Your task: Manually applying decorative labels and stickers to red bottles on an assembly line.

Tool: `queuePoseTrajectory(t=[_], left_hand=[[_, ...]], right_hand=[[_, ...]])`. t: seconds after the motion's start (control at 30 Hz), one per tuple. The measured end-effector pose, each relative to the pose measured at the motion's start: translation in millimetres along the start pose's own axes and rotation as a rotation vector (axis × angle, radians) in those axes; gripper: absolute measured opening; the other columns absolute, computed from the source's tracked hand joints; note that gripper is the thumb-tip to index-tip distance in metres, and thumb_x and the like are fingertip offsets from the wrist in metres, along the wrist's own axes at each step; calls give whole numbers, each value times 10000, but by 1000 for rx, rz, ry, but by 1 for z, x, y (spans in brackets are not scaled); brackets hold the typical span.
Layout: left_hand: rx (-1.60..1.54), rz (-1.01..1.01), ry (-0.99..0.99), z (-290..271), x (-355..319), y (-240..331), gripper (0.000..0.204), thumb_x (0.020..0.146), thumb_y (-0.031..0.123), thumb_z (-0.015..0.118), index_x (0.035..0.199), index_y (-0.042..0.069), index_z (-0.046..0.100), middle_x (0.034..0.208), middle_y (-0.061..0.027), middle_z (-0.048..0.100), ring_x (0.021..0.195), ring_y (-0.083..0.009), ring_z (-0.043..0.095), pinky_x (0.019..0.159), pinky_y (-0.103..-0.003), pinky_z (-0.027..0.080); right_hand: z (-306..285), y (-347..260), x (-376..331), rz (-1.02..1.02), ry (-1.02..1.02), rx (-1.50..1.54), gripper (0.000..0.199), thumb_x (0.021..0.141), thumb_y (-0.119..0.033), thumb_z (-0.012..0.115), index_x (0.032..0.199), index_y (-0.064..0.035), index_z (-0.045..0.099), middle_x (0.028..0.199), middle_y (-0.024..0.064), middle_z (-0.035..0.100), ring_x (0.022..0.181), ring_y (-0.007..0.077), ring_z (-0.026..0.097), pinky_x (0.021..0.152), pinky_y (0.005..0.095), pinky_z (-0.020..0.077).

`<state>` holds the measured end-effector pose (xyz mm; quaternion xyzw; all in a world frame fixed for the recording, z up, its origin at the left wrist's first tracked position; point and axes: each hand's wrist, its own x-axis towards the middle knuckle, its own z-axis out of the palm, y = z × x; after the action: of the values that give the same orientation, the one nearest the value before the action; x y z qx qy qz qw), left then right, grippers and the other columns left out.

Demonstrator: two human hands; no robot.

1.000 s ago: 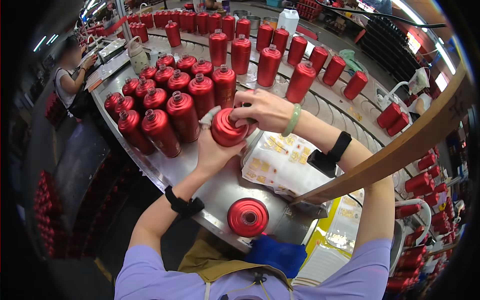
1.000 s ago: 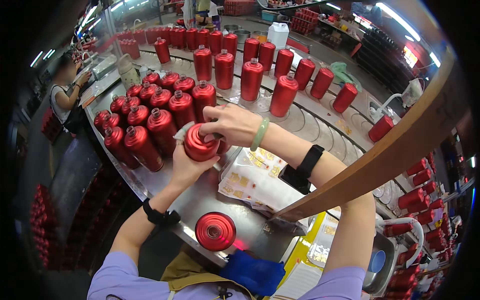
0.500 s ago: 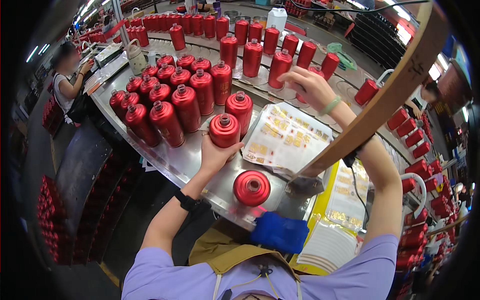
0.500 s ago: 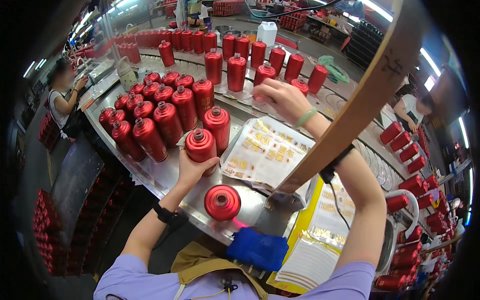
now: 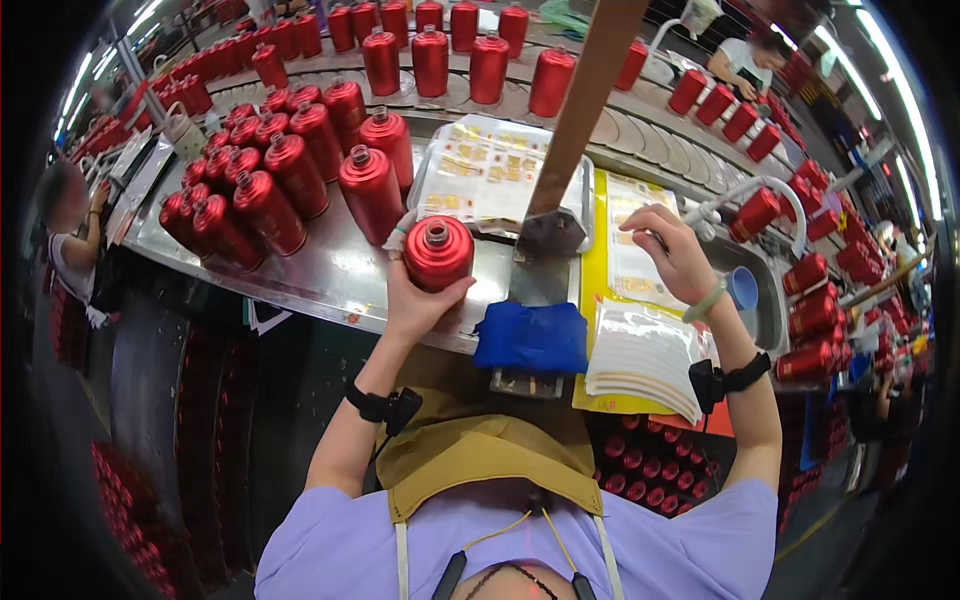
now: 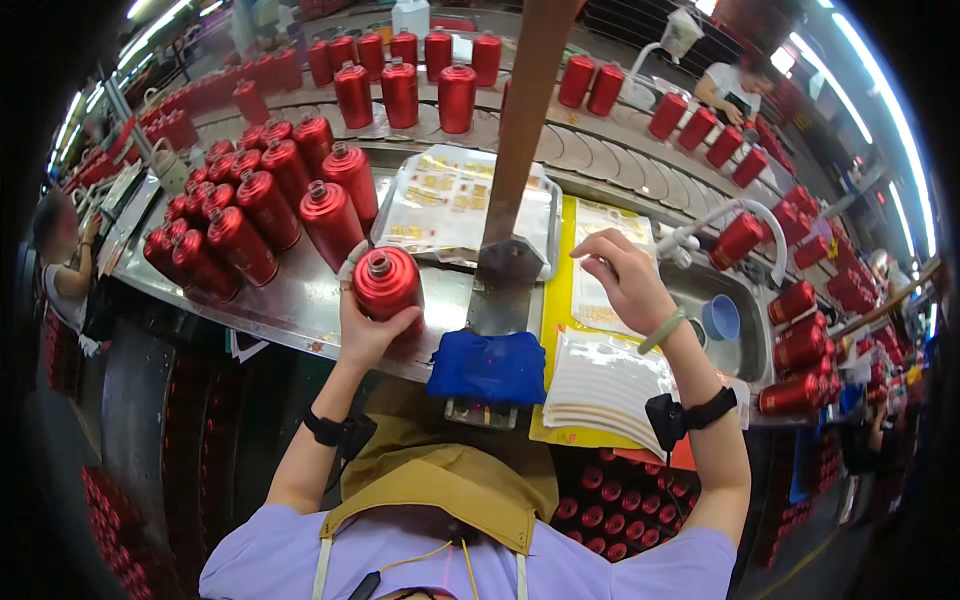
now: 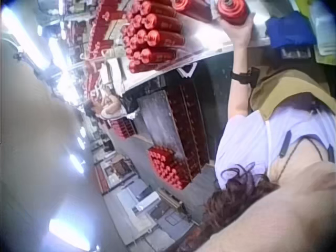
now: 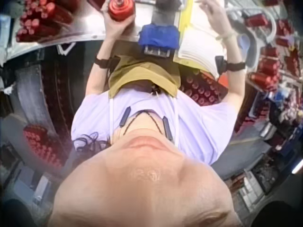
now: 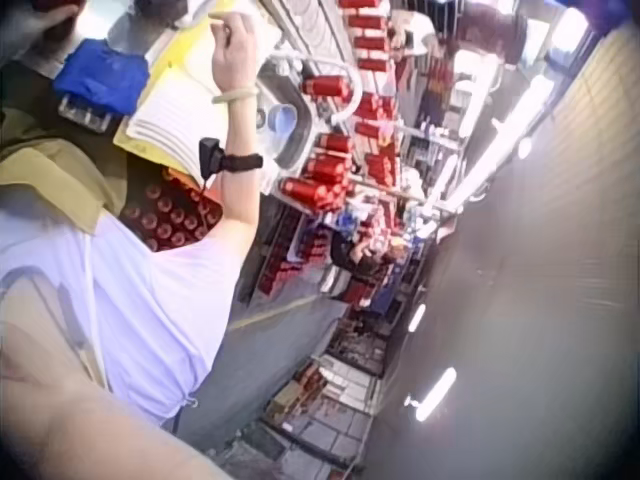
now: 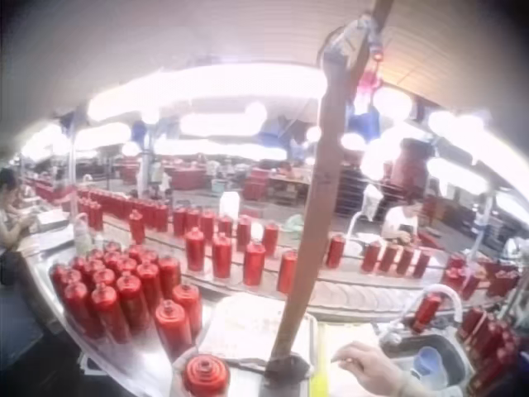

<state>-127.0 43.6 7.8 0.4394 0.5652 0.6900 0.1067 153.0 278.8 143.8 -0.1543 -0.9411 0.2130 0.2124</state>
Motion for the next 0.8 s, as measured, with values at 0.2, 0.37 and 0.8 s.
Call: queuePoseTrajectory(t=[0.2,0.37,0.8], left_hand=[[32,-81,22,-1,16,24,718,757,136,918,1341,-16,529,1227,-127,678,1081,-205,680,986,-345,545],[-510,-414,-182,42,6,66,512,994,306,715,1331,-24,514,1230,-127,658,1073,-171,663,933,-322,552],[-583,-918,-305,120,3,25,655,1050,520,565,1386,-26,435,1260,-163,598,1098,-177,629,948,-332,542]], right_hand=[[31,-18,-7,95,41,213,179,1004,-61,622,1163,-30,697,1057,123,708,876,253,674,805,353,531],[83,-84,-26,315,-8,567,614,1010,-216,674,1545,-45,426,1169,147,710,965,199,693,859,321,540],[108,-64,-60,654,159,567,726,1030,-428,627,1515,74,429,984,201,713,869,220,680,835,331,532]])
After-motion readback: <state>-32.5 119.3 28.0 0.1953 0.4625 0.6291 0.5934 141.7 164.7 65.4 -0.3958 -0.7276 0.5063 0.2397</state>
